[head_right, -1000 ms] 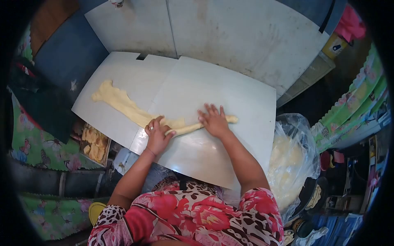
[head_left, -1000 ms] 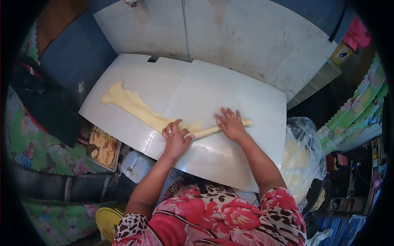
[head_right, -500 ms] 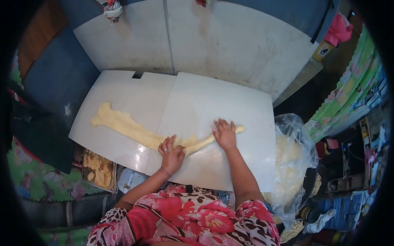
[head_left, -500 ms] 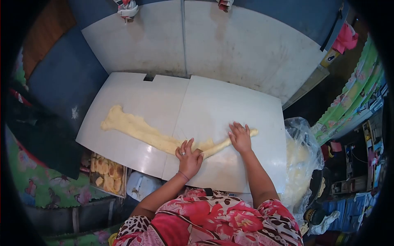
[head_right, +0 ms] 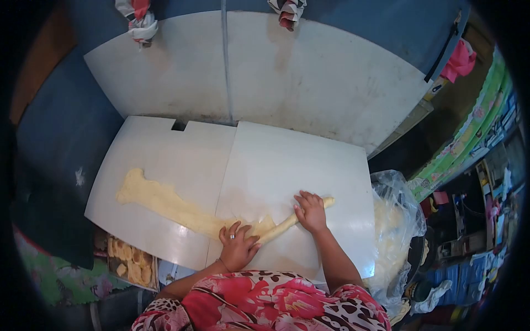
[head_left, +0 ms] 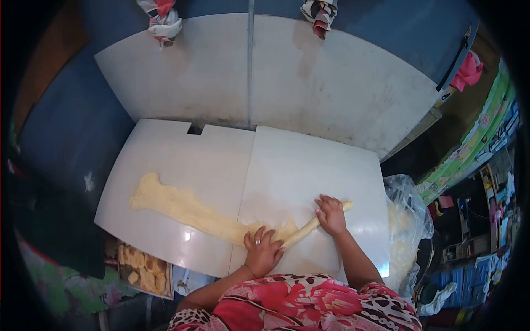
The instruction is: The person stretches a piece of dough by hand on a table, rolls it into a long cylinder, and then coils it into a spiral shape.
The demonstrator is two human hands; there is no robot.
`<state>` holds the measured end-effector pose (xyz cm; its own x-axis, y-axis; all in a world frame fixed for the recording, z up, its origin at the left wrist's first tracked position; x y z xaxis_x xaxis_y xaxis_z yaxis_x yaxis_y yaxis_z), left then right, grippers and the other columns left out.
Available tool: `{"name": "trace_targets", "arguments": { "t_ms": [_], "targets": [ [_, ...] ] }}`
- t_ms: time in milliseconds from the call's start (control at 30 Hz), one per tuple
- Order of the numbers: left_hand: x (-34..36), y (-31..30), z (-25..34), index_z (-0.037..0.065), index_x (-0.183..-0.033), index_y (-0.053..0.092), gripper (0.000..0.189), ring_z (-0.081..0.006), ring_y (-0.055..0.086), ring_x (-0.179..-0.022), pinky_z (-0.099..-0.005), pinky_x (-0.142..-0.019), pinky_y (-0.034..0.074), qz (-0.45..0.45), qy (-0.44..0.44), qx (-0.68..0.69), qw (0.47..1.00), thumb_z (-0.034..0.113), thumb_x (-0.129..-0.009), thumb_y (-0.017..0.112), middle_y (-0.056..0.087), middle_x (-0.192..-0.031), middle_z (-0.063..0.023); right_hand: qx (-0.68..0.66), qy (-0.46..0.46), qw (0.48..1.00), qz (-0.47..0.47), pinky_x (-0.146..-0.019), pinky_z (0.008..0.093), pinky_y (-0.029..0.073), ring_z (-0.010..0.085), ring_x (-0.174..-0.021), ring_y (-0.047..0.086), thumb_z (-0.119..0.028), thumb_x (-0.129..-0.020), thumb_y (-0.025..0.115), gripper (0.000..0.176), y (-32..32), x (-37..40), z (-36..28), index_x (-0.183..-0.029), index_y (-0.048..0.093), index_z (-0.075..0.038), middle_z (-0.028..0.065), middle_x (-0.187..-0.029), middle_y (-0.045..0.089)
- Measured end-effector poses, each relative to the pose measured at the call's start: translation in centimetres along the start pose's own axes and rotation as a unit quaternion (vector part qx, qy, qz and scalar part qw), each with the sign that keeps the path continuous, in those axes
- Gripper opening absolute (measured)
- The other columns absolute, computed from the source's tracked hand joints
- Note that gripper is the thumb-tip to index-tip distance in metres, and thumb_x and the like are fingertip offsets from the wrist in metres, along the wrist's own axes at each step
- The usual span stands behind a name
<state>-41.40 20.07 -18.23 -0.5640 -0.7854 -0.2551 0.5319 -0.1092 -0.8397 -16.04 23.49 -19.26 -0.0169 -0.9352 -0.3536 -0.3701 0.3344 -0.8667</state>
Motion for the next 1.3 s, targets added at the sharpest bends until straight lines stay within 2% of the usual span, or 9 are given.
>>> {"name": "trace_targets", "arguments": {
  "t_ms": [200,367,833,900,967,1000,1067,1233,1300],
  "targets": [
    [-0.8,0.3,-0.3,0.014,-0.096,0.068,0.022,-0.0281,0.044,-0.119,-0.0574,-0.099,0.021,-0.024,0.036,0.039,0.998,0.033,-0.084,0.065,0.057,-0.113,-0.0055,-0.004,-0.004,1.000,-0.016,-0.100,0.0441,0.035,0.0300,-0.117,0.051,-0.025,-0.086,0.059,0.032,-0.1,-0.2,-0.3,-0.114,0.063,-0.010,0.0126,-0.124,0.057],
    [-1.4,-0.8,-0.2,0.012,-0.094,0.068,0.022,-0.0232,0.051,-0.107,-0.0452,-0.096,0.026,-0.009,0.036,0.068,0.997,0.031,-0.082,0.067,0.059,-0.105,-0.0047,-0.011,0.001,1.000,-0.003,-0.100,0.0435,0.036,0.0295,-0.116,0.051,-0.024,-0.086,0.059,0.031,-0.2,-0.3,-0.5,-0.113,0.063,-0.009,0.0128,-0.123,0.057],
    [-1.3,-0.3,-0.5,0.013,-0.097,0.068,0.022,-0.0223,0.050,-0.106,-0.0428,-0.096,0.028,0.023,0.045,0.043,0.998,0.030,-0.083,0.066,0.059,-0.104,-0.0023,-0.028,0.008,0.998,0.055,-0.102,0.0435,0.035,0.0301,-0.115,0.052,-0.023,-0.085,0.062,0.035,-0.7,0.4,-0.6,-0.118,0.061,-0.010,0.0129,-0.121,0.059],
    [-1.3,-0.2,-0.2,0.013,-0.098,0.068,0.022,-0.0223,0.050,-0.107,-0.0431,-0.096,0.028,0.027,0.040,0.038,0.998,0.029,-0.083,0.066,0.058,-0.104,-0.0021,0.039,-0.116,0.989,0.080,-0.102,0.0454,0.035,0.0301,-0.116,0.051,-0.020,-0.081,0.066,0.040,-1.6,1.7,-2.6,-0.120,0.060,-0.013,0.0130,-0.121,0.058],
    [-1.0,-1.0,0.9,0.013,-0.104,0.066,0.028,-0.0222,0.050,-0.109,-0.0440,-0.096,0.030,0.109,0.075,-0.028,0.991,0.030,-0.082,0.067,0.058,-0.105,-0.0029,-0.104,-0.161,0.981,0.007,-0.104,0.0471,0.035,0.0285,-0.118,0.050,-0.018,-0.078,0.068,0.043,-0.4,3.6,-3.5,-0.120,0.060,-0.014,0.0105,-0.123,0.057],
    [-0.7,-0.6,0.3,0.013,-0.104,0.066,0.028,-0.0222,0.050,-0.109,-0.0440,-0.096,0.030,0.114,0.068,-0.030,0.991,0.030,-0.082,0.067,0.058,-0.105,-0.0029,-0.099,-0.160,0.979,-0.083,-0.105,0.0472,0.035,0.0267,-0.120,0.049,-0.020,-0.080,0.068,0.043,0.9,4.6,-4.1,-0.122,0.059,-0.015,0.0072,-0.124,0.056],
    [0.7,1.9,0.5,0.013,-0.115,0.061,0.041,-0.0215,0.048,-0.112,-0.0457,-0.096,0.033,0.026,0.171,-0.112,0.979,0.031,-0.079,0.069,0.057,-0.110,-0.0038,-0.071,-0.169,0.979,-0.090,-0.106,0.0472,0.034,0.0260,-0.120,0.049,-0.022,-0.080,0.068,0.044,-0.4,4.8,-5.5,-0.123,0.059,-0.017,0.0059,-0.124,0.056],
    [0.7,-0.1,2.5,0.011,-0.118,0.060,0.050,-0.0231,0.050,-0.112,-0.0469,-0.096,0.033,0.030,0.071,-0.111,0.991,0.031,-0.074,0.073,0.057,-0.110,-0.0045,-0.036,-0.185,0.975,-0.121,-0.104,0.0424,0.033,0.0226,-0.116,0.049,-0.030,-0.084,0.066,0.048,-1.0,4.3,-5.4,-0.130,0.057,-0.024,0.0035,-0.116,0.058],
    [0.8,0.1,1.8,0.010,-0.116,0.060,0.048,-0.0230,0.050,-0.108,-0.0460,-0.097,0.032,0.065,0.034,-0.146,0.987,0.029,-0.073,0.074,0.058,-0.108,-0.0050,-0.041,-0.197,0.974,-0.099,-0.097,0.0381,0.035,0.0202,-0.108,0.050,-0.034,-0.083,0.066,0.047,-0.8,3.3,-5.3,-0.128,0.058,-0.026,0.0016,-0.108,0.058]
  ]
}}
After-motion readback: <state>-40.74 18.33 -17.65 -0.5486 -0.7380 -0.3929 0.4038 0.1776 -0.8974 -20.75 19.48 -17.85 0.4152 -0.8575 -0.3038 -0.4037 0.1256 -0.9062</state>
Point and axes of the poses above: each hand's wrist, its own x-axis away from the middle knuckle, its own y-axis out of the palm, z = x × y, the point moved 7 cm from there along -x, towards the middle knuckle
